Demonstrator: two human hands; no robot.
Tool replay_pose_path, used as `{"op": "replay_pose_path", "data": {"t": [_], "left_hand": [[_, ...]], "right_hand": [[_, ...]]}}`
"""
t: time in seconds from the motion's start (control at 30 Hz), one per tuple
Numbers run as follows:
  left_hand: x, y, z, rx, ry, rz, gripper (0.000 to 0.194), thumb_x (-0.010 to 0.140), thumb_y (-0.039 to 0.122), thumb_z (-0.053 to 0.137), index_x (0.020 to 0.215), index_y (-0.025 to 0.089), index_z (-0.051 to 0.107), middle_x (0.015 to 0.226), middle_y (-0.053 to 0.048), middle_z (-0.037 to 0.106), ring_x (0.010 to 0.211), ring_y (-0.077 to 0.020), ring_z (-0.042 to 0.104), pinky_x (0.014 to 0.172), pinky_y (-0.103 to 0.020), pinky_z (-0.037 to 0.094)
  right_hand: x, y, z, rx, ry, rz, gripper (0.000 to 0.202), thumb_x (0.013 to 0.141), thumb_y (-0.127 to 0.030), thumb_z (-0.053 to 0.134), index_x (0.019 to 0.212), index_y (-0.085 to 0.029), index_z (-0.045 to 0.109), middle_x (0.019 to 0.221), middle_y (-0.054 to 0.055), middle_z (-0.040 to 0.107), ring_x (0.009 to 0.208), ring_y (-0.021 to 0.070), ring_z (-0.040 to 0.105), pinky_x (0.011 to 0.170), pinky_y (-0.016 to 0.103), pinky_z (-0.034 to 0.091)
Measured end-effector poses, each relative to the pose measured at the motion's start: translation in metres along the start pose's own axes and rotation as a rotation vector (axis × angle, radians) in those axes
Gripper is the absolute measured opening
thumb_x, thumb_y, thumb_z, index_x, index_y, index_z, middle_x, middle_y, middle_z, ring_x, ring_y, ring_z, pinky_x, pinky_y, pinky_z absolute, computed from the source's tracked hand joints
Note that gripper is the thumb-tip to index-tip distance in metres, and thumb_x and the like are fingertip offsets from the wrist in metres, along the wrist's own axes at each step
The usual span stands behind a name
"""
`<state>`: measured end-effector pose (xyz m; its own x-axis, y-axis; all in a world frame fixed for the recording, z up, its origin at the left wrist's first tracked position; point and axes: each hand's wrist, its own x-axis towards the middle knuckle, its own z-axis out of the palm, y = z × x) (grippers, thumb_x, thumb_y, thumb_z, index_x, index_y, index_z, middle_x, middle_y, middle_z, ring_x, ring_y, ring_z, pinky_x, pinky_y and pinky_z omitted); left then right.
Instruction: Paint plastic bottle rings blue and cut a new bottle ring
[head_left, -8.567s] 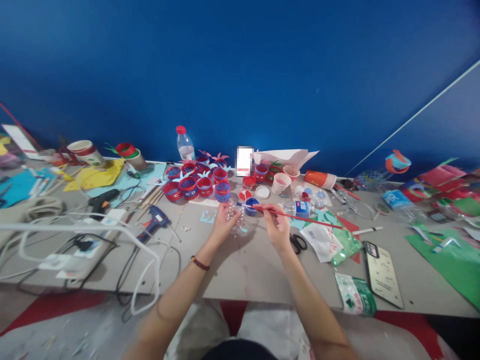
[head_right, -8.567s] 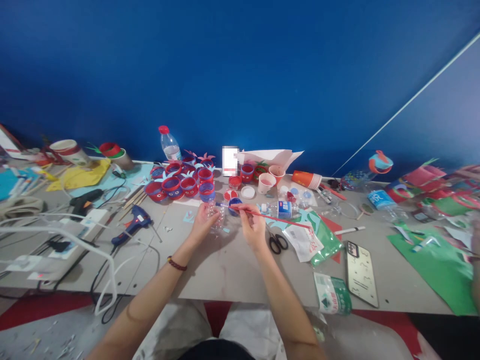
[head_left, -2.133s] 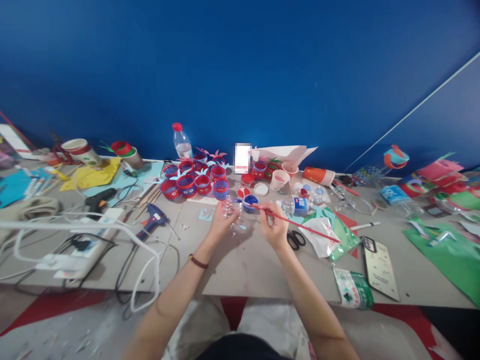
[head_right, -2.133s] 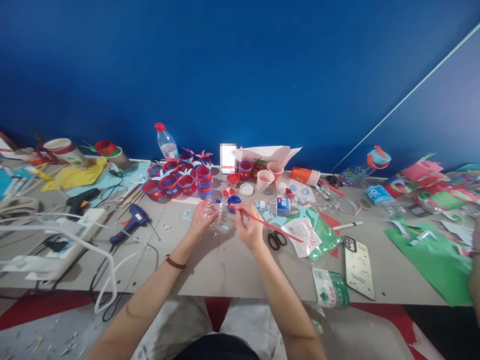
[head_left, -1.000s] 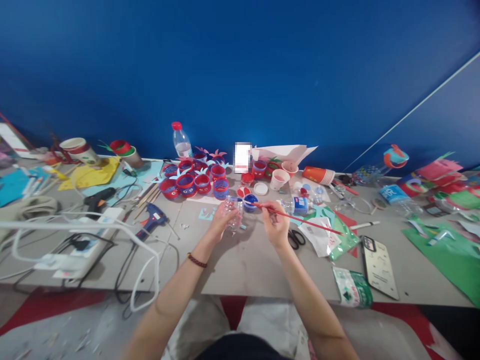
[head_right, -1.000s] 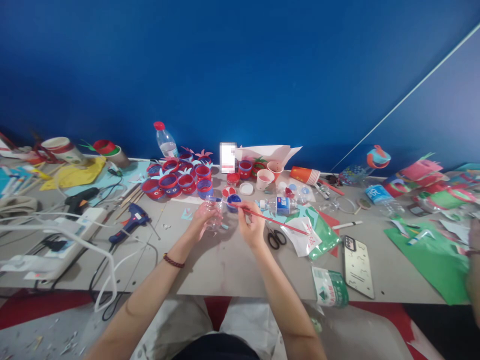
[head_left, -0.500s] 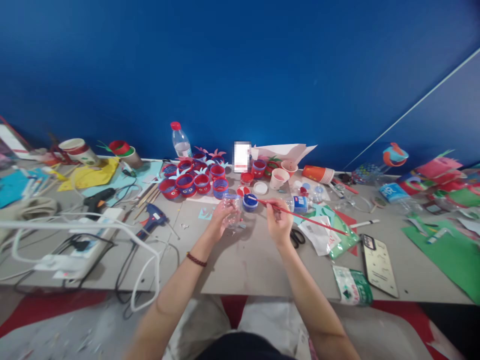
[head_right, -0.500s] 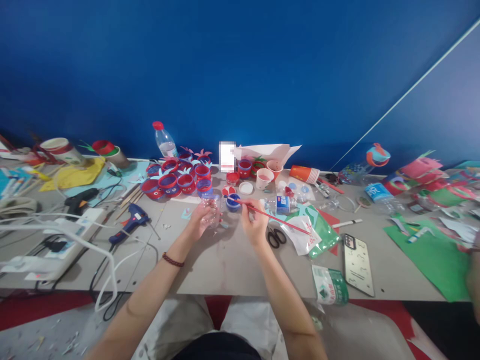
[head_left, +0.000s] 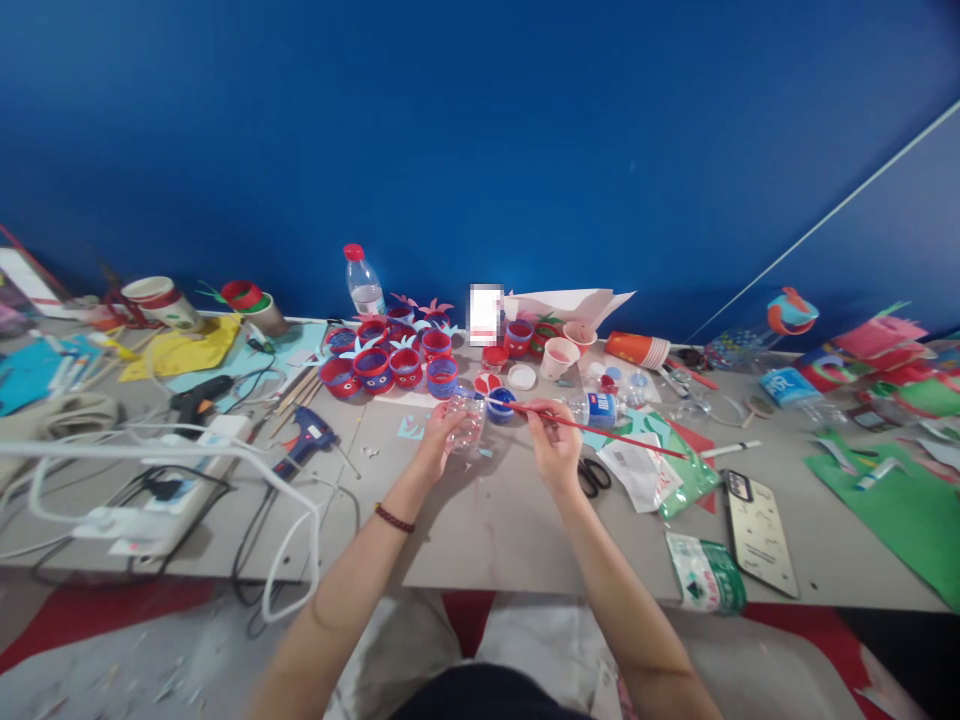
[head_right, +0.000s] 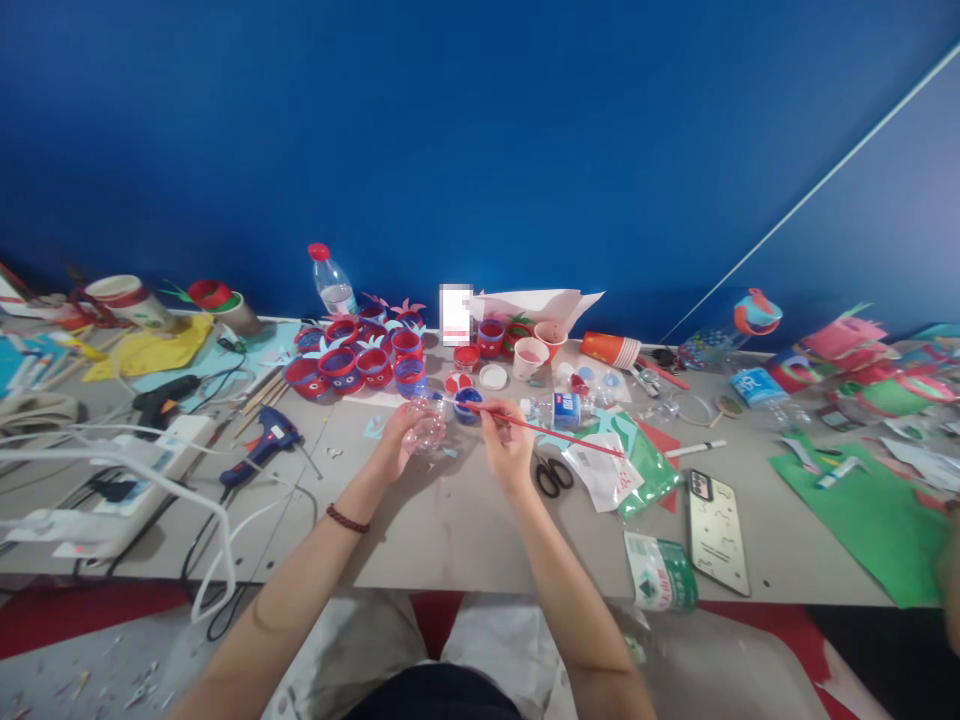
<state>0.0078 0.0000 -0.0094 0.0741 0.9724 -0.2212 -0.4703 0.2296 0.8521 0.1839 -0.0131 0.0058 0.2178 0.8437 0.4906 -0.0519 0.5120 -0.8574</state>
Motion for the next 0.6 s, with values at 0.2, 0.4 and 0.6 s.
{"op": "replay_pose_path", "data": {"t": [0.2, 0.4, 0.6], "left_hand": [[-0.0020, 0.0006, 0.0027, 0.039, 0.034, 0.013, 0.047, 0.063, 0.042, 0.078, 0.097, 0.019, 0.054, 0.088, -0.003, 0.066, 0.074, -0.0186, 0.067, 0.071, -0.036, 0.054], [-0.0025, 0.0020, 0.0036, 0.044, 0.048, 0.010, 0.050, 0.062, 0.044, 0.079, 0.096, 0.017, 0.053, 0.088, -0.004, 0.066, 0.073, -0.0189, 0.067, 0.066, -0.034, 0.054], [-0.0037, 0.0028, 0.0051, 0.045, 0.053, 0.012, 0.052, 0.061, 0.044, 0.081, 0.096, 0.018, 0.053, 0.086, -0.003, 0.066, 0.073, -0.0183, 0.067, 0.066, -0.033, 0.053]], "right_hand": [[-0.0020, -0.0041, 0.0025, -0.075, -0.030, -0.027, 0.008, 0.091, -0.029, 0.057, 0.093, -0.023, 0.062, 0.092, 0.006, 0.070, 0.091, 0.0213, 0.072, 0.083, 0.039, 0.061], [-0.0017, -0.0044, 0.0028, -0.024, 0.005, -0.047, 0.006, 0.090, -0.027, 0.058, 0.093, -0.023, 0.061, 0.090, 0.003, 0.069, 0.089, 0.0200, 0.072, 0.082, 0.038, 0.061], [-0.0012, -0.0033, 0.0025, -0.016, -0.020, -0.047, 0.005, 0.090, -0.024, 0.058, 0.094, -0.024, 0.062, 0.091, 0.003, 0.069, 0.089, 0.0187, 0.072, 0.083, 0.035, 0.060]]}}
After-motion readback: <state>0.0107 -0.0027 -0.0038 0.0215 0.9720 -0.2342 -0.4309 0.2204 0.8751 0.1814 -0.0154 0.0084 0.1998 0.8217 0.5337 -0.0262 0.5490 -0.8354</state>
